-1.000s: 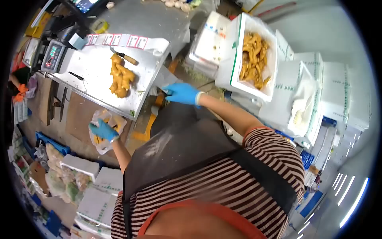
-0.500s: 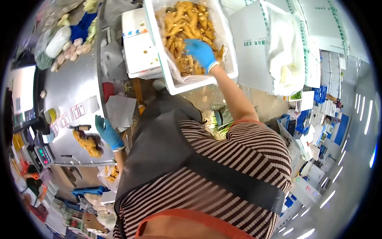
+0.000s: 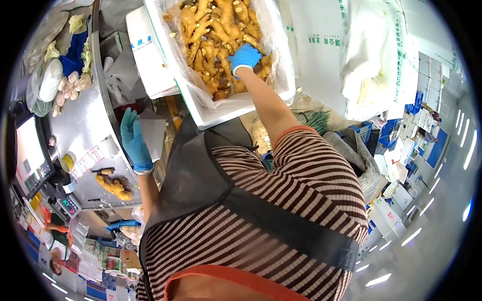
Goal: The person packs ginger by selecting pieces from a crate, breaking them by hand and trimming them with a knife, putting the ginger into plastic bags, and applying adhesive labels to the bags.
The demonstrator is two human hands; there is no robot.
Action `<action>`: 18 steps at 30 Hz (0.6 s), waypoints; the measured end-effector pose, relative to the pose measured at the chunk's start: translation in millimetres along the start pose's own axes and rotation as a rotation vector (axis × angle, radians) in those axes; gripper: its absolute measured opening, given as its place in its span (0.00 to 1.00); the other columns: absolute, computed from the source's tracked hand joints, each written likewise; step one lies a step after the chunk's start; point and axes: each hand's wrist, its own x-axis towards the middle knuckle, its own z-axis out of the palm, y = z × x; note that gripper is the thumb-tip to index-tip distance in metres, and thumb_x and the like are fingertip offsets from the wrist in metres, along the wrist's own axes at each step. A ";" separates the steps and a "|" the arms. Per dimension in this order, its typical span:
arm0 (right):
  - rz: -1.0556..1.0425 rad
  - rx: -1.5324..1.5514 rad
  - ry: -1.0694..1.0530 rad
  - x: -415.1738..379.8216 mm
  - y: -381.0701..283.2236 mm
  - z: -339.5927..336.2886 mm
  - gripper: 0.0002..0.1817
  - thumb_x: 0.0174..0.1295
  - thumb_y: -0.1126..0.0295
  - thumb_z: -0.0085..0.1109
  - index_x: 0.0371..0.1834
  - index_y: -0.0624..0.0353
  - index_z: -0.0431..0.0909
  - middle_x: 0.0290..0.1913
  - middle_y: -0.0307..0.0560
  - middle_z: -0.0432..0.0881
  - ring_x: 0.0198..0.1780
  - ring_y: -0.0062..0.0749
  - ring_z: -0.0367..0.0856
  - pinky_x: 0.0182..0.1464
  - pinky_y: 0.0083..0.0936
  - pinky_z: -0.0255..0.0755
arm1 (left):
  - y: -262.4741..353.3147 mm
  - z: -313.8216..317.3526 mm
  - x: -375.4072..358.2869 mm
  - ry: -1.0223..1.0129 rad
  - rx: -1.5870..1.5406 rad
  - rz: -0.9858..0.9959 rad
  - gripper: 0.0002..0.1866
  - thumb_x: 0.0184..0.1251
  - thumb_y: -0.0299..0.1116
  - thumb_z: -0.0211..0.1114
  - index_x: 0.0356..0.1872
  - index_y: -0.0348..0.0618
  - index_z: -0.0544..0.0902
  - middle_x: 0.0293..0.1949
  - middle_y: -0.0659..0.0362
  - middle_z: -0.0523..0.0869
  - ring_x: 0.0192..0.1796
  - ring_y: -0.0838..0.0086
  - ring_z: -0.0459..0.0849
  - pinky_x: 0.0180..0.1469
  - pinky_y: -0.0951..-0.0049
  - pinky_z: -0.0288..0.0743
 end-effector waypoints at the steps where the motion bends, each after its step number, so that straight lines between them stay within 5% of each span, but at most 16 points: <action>1: 0.017 0.123 -0.029 5.2 0.2 3.4 0.37 0.51 0.48 0.70 0.56 0.67 0.73 0.49 0.62 0.84 0.51 0.51 0.83 0.55 0.42 0.75 | -1.4 4.2 3.5 -0.011 -0.021 -0.011 0.21 0.73 0.19 0.52 0.66 0.36 0.72 0.62 0.56 0.79 0.61 0.72 0.78 0.66 0.72 0.69; 4: 0.031 0.437 -0.150 14.4 20.6 5.9 0.46 0.45 0.43 0.74 0.58 0.69 0.70 0.50 0.62 0.83 0.52 0.50 0.83 0.56 0.38 0.76 | 4.3 15.3 8.9 -0.054 -0.027 -0.024 0.21 0.73 0.19 0.53 0.66 0.37 0.73 0.59 0.56 0.80 0.60 0.74 0.79 0.66 0.73 0.70; 7: -0.168 0.657 -0.095 6.4 39.0 -5.7 0.49 0.45 0.47 0.73 0.63 0.72 0.65 0.49 0.66 0.83 0.52 0.53 0.83 0.55 0.39 0.77 | 6.8 19.0 14.4 -0.049 -0.011 0.015 0.21 0.72 0.18 0.54 0.65 0.38 0.74 0.58 0.56 0.81 0.58 0.74 0.80 0.64 0.74 0.71; 15: -0.203 0.597 -0.283 5.8 40.5 -30.3 0.53 0.49 0.47 0.69 0.69 0.75 0.58 0.54 0.67 0.80 0.54 0.54 0.82 0.57 0.35 0.76 | -0.5 11.1 15.3 -0.051 -0.001 0.004 0.20 0.72 0.19 0.55 0.63 0.36 0.75 0.58 0.57 0.81 0.55 0.76 0.80 0.62 0.75 0.72; 16: -0.103 0.590 -0.596 16.0 32.5 -44.9 0.50 0.51 0.48 0.66 0.68 0.76 0.59 0.50 0.67 0.82 0.49 0.50 0.85 0.53 0.35 0.78 | -0.9 10.4 14.4 -0.053 -0.004 -0.008 0.20 0.72 0.19 0.55 0.64 0.36 0.75 0.58 0.58 0.81 0.55 0.76 0.80 0.62 0.75 0.72; 18: -0.133 0.418 -0.777 35.9 23.1 -41.6 0.50 0.52 0.46 0.66 0.67 0.76 0.59 0.47 0.68 0.83 0.43 0.49 0.86 0.49 0.35 0.80 | -2.0 8.5 13.3 -0.057 -0.010 -0.027 0.20 0.72 0.19 0.55 0.64 0.36 0.75 0.58 0.58 0.81 0.55 0.77 0.80 0.62 0.76 0.72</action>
